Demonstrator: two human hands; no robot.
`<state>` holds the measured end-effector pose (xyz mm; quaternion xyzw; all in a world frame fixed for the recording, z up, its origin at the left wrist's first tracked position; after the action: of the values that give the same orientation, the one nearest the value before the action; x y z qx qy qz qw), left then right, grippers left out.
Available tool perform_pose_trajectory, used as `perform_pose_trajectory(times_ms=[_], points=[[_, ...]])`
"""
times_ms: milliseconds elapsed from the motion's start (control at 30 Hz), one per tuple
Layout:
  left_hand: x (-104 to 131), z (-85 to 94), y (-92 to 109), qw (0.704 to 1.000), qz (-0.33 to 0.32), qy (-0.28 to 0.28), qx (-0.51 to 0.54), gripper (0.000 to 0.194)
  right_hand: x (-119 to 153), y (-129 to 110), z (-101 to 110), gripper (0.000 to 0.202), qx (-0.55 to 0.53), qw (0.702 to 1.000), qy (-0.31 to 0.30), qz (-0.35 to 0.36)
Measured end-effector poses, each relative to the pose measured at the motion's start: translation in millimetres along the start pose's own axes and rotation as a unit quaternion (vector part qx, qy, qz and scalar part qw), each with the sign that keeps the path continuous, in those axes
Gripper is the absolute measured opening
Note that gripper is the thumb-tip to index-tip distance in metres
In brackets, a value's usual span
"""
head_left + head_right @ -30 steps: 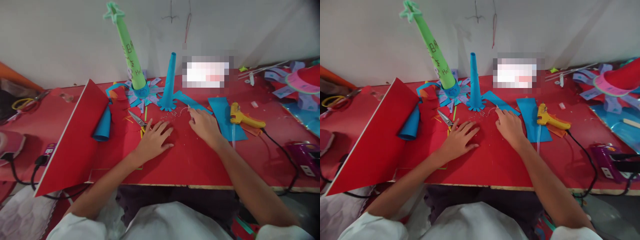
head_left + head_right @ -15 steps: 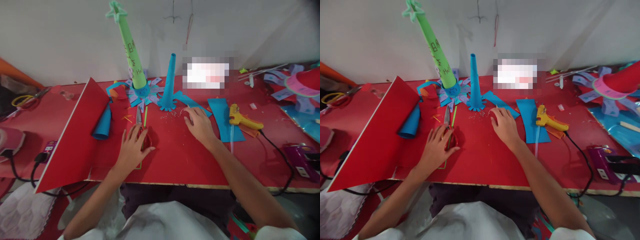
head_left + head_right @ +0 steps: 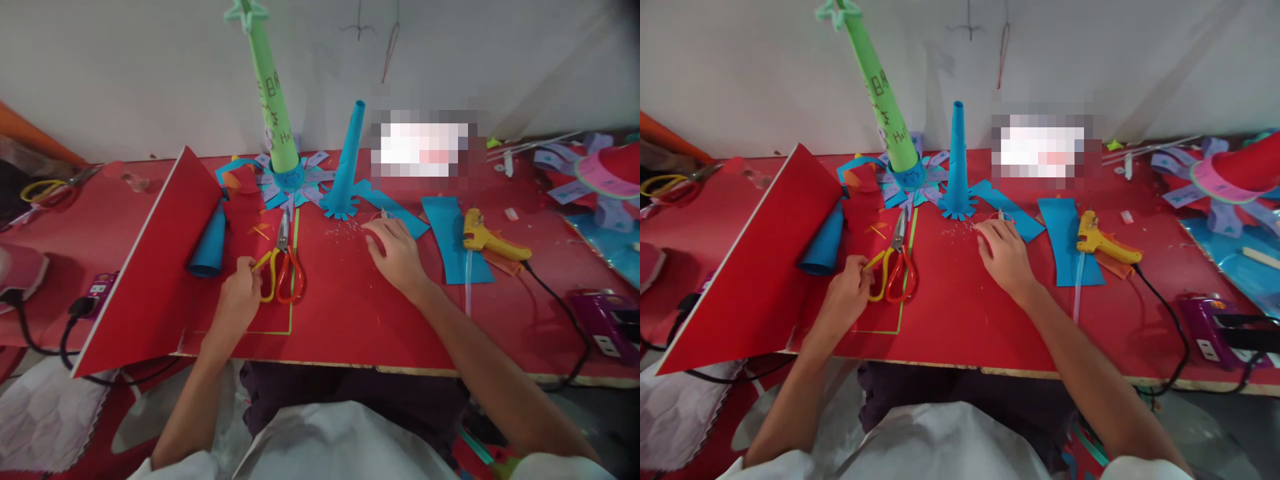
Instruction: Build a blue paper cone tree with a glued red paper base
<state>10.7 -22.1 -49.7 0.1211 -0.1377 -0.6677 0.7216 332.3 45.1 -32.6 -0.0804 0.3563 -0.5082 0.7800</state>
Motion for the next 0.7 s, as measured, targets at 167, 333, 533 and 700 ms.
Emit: perform_pose_trajectory(times_ms=[167,333,533,700], points=[[10.7,0.9,-29.6,0.961,0.021,0.121,0.247,0.032,3.6,-24.0,-14.3,0.029,-0.027,0.998,-0.018,0.059],[32.6,16.4,-47.0,0.914,0.018,0.219,0.341,0.047,-6.5,-72.4,-54.2,0.029,-0.049,0.983,-0.124,0.126],[44.6,28.8,-55.9,0.91,0.023,0.255,0.327,0.051,-38.7,-148.5,-123.7,0.038,-0.012,0.946,-0.251,0.207],[47.0,27.9,-64.4,0.886,0.021,0.287,0.362,0.043,-59.1,-167.3,-159.0,0.052,0.043,0.934,-0.297,0.195]])
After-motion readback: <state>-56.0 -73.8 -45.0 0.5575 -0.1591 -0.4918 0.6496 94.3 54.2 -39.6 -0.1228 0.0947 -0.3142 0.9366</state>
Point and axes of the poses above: each hand's wrist, its own x-axis away from the middle knuckle, its own z-axis out of the back of the hand, y = z × x, the point moved 9 cm from there along -x, towards the middle knuckle, and after that the axes turned 3 degrees about -z, right-handed, at the moved point
